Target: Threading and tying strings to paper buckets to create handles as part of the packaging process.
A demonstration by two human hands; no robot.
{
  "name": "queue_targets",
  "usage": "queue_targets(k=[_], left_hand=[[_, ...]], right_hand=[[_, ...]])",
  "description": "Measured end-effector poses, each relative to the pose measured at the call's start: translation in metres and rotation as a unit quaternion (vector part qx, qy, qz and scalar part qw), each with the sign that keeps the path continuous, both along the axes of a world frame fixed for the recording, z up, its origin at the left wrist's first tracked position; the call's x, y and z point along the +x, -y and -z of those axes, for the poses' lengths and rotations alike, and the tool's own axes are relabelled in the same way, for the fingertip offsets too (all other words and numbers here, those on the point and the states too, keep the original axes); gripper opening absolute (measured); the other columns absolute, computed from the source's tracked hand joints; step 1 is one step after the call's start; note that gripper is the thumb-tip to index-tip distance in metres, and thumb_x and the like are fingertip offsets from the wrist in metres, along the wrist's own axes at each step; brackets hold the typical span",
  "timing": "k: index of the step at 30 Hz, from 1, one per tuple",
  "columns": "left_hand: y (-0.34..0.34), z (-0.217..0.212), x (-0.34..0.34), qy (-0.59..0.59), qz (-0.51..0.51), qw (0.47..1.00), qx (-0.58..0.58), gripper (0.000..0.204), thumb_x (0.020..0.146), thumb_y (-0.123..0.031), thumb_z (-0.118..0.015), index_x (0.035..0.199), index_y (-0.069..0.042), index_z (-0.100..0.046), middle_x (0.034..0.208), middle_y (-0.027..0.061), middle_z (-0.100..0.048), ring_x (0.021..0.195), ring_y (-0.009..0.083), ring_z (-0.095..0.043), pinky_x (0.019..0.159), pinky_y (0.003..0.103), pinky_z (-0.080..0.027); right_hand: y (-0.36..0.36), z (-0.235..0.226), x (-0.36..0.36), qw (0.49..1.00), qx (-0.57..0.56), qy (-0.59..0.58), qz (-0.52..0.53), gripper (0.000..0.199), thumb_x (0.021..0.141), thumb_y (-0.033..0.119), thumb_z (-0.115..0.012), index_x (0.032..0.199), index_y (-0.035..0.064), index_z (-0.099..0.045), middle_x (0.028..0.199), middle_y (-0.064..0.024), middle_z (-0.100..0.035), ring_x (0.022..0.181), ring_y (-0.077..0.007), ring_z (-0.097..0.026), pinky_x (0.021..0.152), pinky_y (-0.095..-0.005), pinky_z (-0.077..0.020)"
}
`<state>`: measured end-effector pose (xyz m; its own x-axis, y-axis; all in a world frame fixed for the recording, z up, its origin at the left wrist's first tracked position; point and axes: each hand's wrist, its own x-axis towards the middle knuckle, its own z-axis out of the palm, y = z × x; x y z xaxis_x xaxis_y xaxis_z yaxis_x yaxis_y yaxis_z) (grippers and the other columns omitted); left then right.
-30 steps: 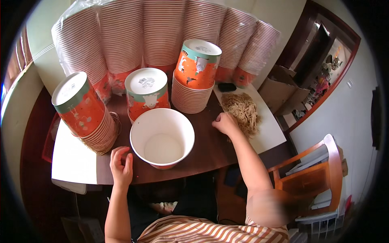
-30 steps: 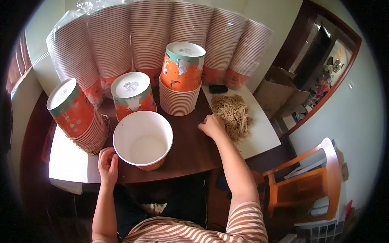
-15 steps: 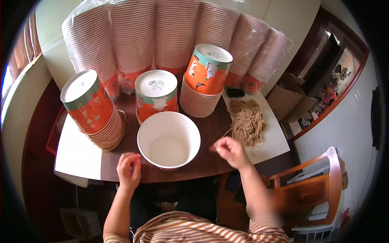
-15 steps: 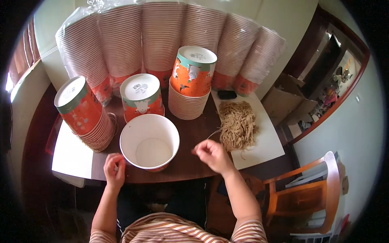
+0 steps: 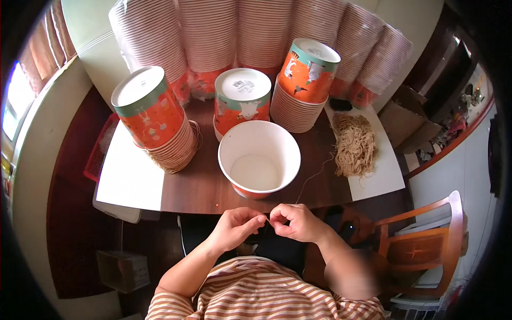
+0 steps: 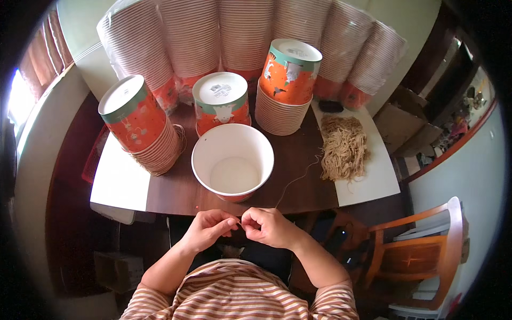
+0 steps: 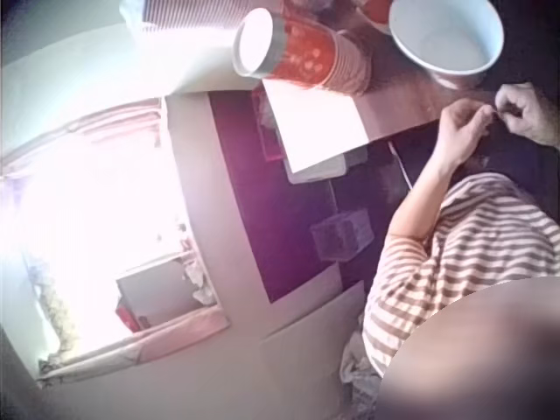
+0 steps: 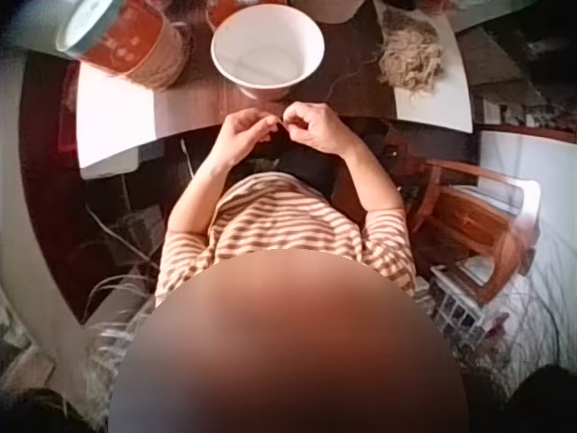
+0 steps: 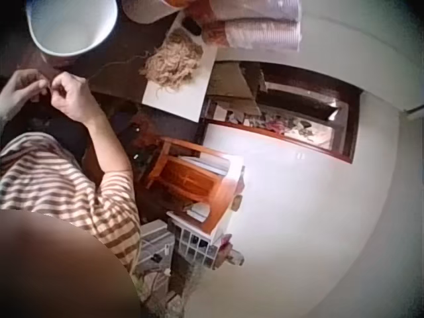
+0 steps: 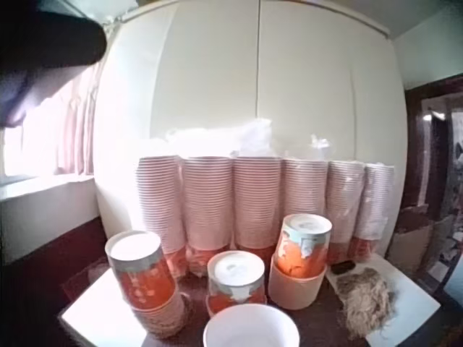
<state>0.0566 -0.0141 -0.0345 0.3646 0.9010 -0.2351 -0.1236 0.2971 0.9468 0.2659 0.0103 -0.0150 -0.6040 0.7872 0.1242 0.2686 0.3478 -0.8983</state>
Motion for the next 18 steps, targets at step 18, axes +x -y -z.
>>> queue_targets(k=[18], left_hand=[[0.011,-0.009,-0.004,0.007,-0.027,0.999,-0.034,0.024,0.093,-0.022,-0.061,0.096,0.002,-0.066,0.081,0.0029,-0.065,0.069,0.0069,-0.057,0.063,0.021,-0.049]], right_hand=[[0.019,-0.010,-0.017,0.953,0.290,0.064,0.064,0.022,0.077,0.005,-0.071,0.096,0.0056,-0.060,0.079,-0.0061,-0.057,0.064,-0.0225,-0.060,0.056,-0.0318,-0.0496]])
